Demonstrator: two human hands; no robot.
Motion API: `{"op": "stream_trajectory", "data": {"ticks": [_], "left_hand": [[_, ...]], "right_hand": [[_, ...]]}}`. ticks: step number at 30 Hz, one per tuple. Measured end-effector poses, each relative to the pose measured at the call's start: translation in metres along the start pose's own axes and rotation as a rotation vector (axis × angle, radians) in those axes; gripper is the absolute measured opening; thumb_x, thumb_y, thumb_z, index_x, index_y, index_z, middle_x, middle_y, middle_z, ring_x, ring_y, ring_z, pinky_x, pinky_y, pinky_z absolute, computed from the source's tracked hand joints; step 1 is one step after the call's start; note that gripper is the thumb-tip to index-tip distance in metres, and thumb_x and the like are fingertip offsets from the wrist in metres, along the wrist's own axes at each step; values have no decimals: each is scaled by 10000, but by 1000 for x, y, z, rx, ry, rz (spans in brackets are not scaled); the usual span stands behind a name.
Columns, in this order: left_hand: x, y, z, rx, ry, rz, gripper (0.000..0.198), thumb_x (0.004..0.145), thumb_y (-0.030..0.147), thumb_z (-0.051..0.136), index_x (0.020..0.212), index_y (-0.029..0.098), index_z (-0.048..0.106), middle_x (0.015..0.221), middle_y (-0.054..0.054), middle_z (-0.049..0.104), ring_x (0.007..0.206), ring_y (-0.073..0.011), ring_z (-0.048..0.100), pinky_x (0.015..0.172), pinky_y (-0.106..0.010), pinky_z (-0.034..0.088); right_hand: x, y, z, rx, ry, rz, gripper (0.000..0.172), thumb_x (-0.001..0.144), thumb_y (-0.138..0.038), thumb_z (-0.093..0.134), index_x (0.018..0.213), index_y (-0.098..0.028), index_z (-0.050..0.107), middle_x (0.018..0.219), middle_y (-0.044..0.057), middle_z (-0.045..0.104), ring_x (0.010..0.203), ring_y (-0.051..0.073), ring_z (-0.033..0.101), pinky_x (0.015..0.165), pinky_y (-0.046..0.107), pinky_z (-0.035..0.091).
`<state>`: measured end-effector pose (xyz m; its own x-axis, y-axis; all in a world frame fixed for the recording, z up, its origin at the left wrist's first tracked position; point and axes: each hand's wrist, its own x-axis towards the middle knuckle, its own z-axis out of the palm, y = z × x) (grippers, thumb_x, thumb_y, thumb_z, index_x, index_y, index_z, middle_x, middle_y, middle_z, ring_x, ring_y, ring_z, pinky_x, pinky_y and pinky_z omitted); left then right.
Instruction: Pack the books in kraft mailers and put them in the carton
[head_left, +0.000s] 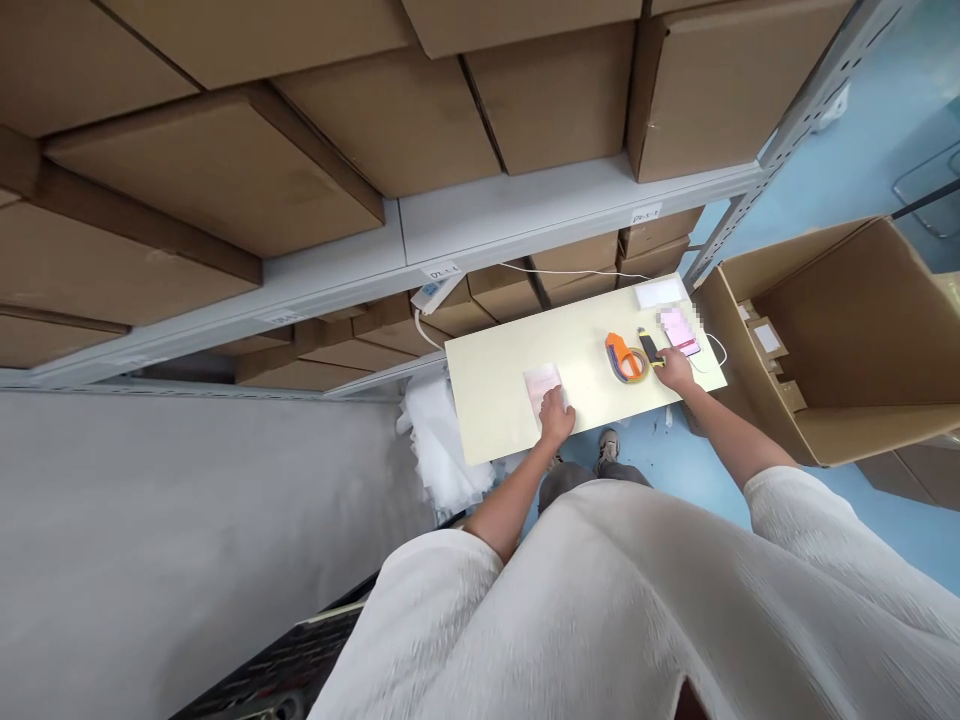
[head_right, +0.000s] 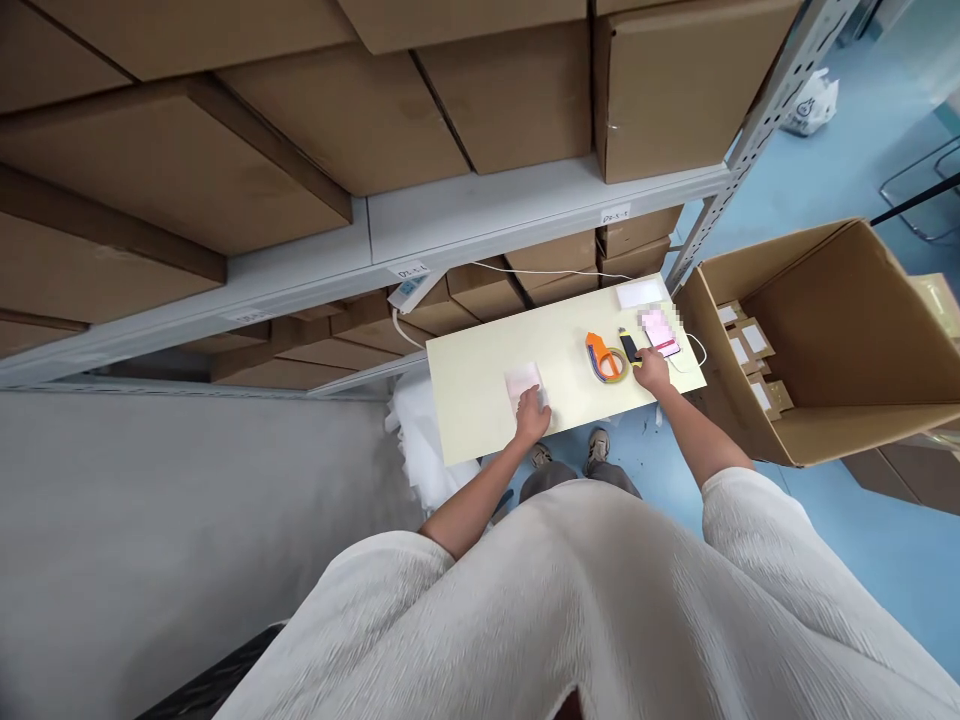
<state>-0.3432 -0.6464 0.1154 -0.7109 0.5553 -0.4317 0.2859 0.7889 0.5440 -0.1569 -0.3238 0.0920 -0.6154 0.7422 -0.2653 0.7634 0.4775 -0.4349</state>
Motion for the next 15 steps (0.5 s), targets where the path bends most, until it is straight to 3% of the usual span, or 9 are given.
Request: {"op": "stream_trajectory", "data": {"ticks": [4,9,12,15], "left_hand": [[0,4,5,-18,6,-17,724,924,178,607,1638,223,497,1670,-172,535,1585,-352,495,1308,-520,443],[-2,2,7,-11,0,-2,564,907,147,600,1463,227,650,1637,-152,540,1563,-335,530,1339,-487,412],[-2,2,7,-14,6,-25,517,906,137,598,1412,208,674,1649,-167,516,1568,-338,529,1342,-482,408],[0,3,6,-28,11,-43,501,914,131,588,1402,207,670,1658,-175,506,1569,-332,528,1350,-487,394]], "right_hand": [[6,3,8,-55,-56,-57,336,857,-214,716,1192,-197,729,1326,202,689,1212,371,628,1031,493,552],[11,1,14,-98,-71,-91,317,861,-207,728,1169,-212,655,1226,196,696,1166,367,593,1005,495,525],[11,0,10,-68,-86,-52,322,840,-174,724,1146,-208,630,1184,199,703,1150,368,599,990,485,521],[11,-1,1,26,-21,16,356,806,-181,708,1150,-210,617,1158,190,718,1137,372,616,965,483,535]]}}
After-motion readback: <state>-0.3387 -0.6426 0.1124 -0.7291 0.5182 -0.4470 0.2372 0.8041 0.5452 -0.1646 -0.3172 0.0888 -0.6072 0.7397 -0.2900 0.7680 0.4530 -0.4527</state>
